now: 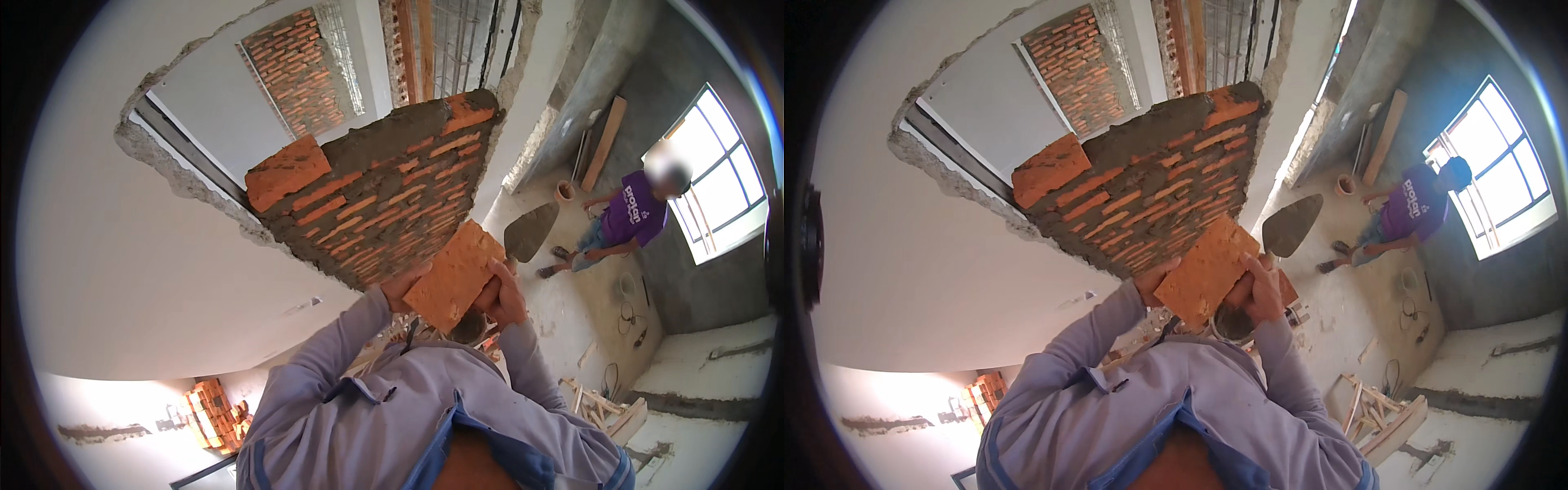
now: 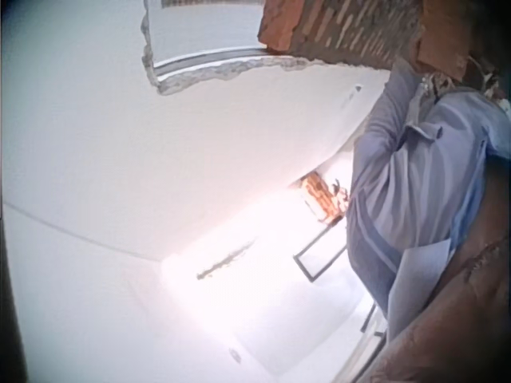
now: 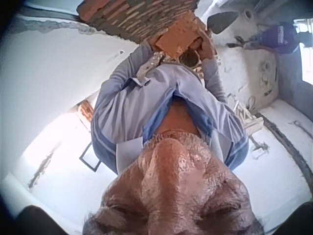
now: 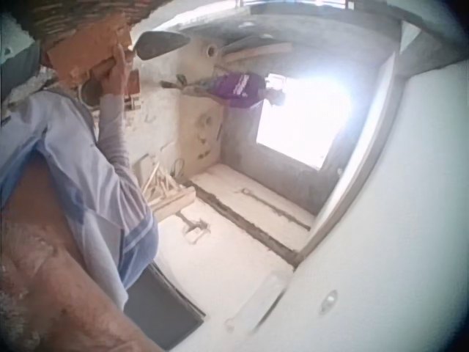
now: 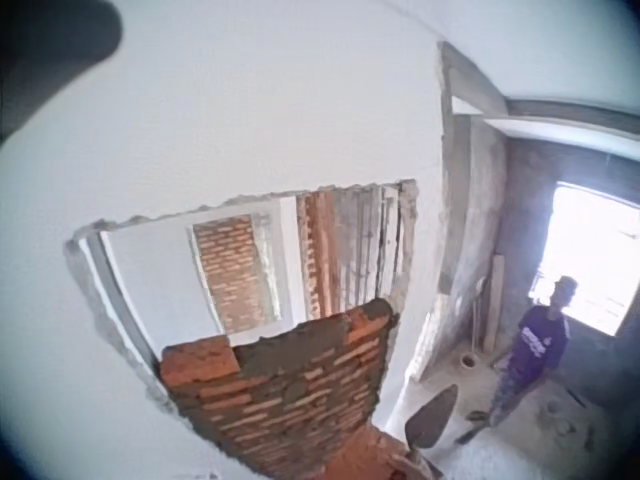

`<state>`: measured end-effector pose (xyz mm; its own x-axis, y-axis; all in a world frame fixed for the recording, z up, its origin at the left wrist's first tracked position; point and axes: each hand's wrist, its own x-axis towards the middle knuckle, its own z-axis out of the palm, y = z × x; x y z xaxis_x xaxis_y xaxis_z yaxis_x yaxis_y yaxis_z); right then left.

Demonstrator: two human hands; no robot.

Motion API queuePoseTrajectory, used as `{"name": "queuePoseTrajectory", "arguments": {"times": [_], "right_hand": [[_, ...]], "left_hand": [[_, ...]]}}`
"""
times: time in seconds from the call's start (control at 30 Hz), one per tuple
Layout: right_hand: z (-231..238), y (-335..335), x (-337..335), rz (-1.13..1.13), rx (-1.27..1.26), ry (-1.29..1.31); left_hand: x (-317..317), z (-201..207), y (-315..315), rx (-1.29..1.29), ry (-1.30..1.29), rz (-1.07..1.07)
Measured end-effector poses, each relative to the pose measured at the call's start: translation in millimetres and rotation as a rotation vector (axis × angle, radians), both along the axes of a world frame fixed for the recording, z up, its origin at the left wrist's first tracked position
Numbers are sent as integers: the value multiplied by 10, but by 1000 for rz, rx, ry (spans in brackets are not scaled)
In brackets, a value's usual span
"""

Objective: The person is building a brick wall using a trowel to apply mortar and place red bricks. They work from a wooden scaffold, repeatedly scooping mortar from a bucket and applying it to the wall and bricks. The person taps the bricks into place and scrapes away excess mortar.

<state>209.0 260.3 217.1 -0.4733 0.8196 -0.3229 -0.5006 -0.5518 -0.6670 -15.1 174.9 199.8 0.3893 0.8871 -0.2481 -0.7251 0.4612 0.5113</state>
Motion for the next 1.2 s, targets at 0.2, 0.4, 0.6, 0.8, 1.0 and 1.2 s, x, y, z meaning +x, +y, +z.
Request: {"name": "queuePoseTrajectory", "arguments": {"times": [0.2,0.4,0.6,0.8,1.0,1.2], "right_hand": [[-311,182,-175,-182,132,-223],[173,128,-501,-245,232,-304],[462,73,-470,-92,259,-158],[-123,-338,-2,-124,98,-478],[-751,-913,474,-140,-110,-593],[-903,-1133,602,-232,-188,-585]], "left_hand": [[-48,815,84,625,1874,54],[90,680,171,519,1836,267],[-1018,1168,806,774,1618,132],[-1936,1808,1688,703,1733,-48],[-2464,1526,2067,605,1792,17],[-2673,1305,2194,764,1994,-46]]}}
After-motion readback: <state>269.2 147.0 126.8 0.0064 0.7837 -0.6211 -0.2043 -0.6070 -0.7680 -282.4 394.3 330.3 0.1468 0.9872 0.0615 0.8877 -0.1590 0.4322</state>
